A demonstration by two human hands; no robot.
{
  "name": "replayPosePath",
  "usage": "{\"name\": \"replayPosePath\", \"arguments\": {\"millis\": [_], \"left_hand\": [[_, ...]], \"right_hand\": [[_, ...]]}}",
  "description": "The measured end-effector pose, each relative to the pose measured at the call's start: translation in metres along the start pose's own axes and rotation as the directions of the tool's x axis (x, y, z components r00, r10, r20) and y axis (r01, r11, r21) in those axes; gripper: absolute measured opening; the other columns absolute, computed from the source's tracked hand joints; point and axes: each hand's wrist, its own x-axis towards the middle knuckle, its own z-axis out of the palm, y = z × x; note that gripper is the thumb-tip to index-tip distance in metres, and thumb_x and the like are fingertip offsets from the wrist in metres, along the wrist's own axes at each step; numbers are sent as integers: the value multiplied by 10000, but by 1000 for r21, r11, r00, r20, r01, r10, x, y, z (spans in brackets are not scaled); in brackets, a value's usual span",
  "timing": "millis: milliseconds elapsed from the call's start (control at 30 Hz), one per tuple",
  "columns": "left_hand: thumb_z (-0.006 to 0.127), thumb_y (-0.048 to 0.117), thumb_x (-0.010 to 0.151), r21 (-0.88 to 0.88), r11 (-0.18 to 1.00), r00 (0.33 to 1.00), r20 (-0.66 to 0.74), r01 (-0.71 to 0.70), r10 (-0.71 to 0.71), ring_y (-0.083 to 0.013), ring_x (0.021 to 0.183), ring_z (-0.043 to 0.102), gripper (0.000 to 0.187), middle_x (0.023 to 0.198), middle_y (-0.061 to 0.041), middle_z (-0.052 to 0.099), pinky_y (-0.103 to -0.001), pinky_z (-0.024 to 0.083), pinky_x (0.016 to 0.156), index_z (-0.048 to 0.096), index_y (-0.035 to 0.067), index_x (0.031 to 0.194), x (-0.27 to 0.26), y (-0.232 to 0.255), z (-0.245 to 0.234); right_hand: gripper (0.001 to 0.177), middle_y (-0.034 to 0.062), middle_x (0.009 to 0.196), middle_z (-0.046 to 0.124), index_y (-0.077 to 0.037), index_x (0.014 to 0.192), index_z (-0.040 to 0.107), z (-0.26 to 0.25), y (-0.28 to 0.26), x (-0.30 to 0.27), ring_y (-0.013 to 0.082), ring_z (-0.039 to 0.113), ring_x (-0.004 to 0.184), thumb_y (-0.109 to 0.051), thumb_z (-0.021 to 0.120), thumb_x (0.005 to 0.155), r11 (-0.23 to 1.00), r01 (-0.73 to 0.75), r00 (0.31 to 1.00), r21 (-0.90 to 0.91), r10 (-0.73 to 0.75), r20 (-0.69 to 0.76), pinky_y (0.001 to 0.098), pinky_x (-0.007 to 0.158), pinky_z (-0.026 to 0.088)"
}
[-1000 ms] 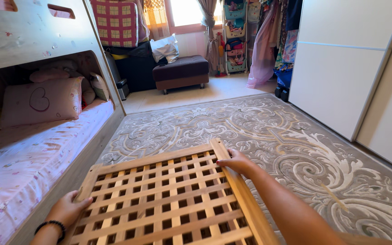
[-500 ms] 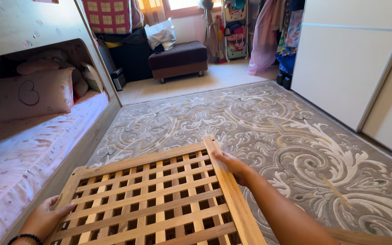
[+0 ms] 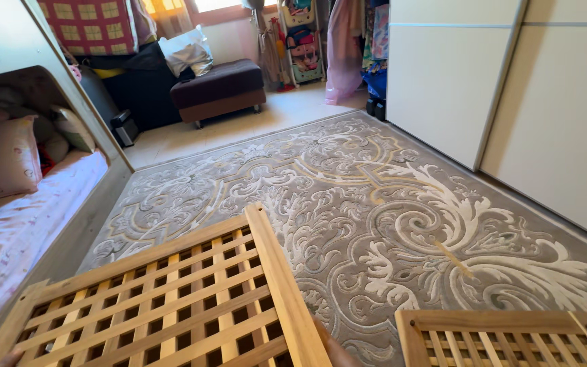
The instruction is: The person assembles a wooden lattice storage box by attaching side panels to a base and securing them with screws. They then place a lattice top panel onto the structure and continue to fasten the components together using a screwdriver.
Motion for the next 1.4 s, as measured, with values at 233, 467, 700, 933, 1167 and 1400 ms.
{"name": "replayPosePath", "arguments": {"millis": [233,467,700,933,1167,1400], "left_hand": [[830,346,903,-100,995,998,52,28,-23,-555,1023,676,723,1207,-379,674,-716,537,895,553,16,1484,-15,-14,-2],[769,391,937,-170,983,995,59,-65,76,-522,971,707,630,1164,-350,707,-693,547,871,623,6,1414,-7,-57,-16],[626,670,902,229,967,986,-90,-115,138,-361,1059,758,786,1161,-253,786,-469,555,955,725,-17,1271,28,-63,-14],[591,646,918,216,970,975,-163,-112,149,-381,1071,756,697,1120,-236,802,-471,554,959,771,33,1199,0,-54,-11],[601,642,886,296,945,904,-353,-138,242,-398,1273,593,811,1417,-221,593,-507,493,1033,498,103,1484,-79,-6,-9],[362,577,987,449,880,980,-35,-158,194,-348,1465,367,755,1707,-59,130,-482,333,1182,167,246,1637,-124,-9,-25]], "right_hand": [[772,163,1401,604,-6,1457,514,-7,2,9,272,563,1253,-571,418,939,996,46,998,-74,-43,50,398,1041,451],[867,60,1607,422,-110,1579,344,-35,-139,51,224,414,1444,-700,237,952,990,141,988,4,-141,-60,439,1145,302],[546,119,1162,742,-113,1410,548,22,-236,47,202,725,886,-431,510,968,995,90,995,-30,-89,46,426,835,595],[593,120,1219,717,-132,1470,523,23,-239,39,230,691,966,-470,481,985,982,-16,998,-186,3,-70,427,889,553],[779,125,1628,350,-200,1604,329,47,-267,18,328,456,1434,-642,418,969,361,-84,912,-929,-347,-218,437,1171,395],[931,0,1742,-39,-195,1650,42,73,-255,-26,232,167,1553,-726,273,919,140,-55,981,-989,-178,-80,418,1240,235]]}}
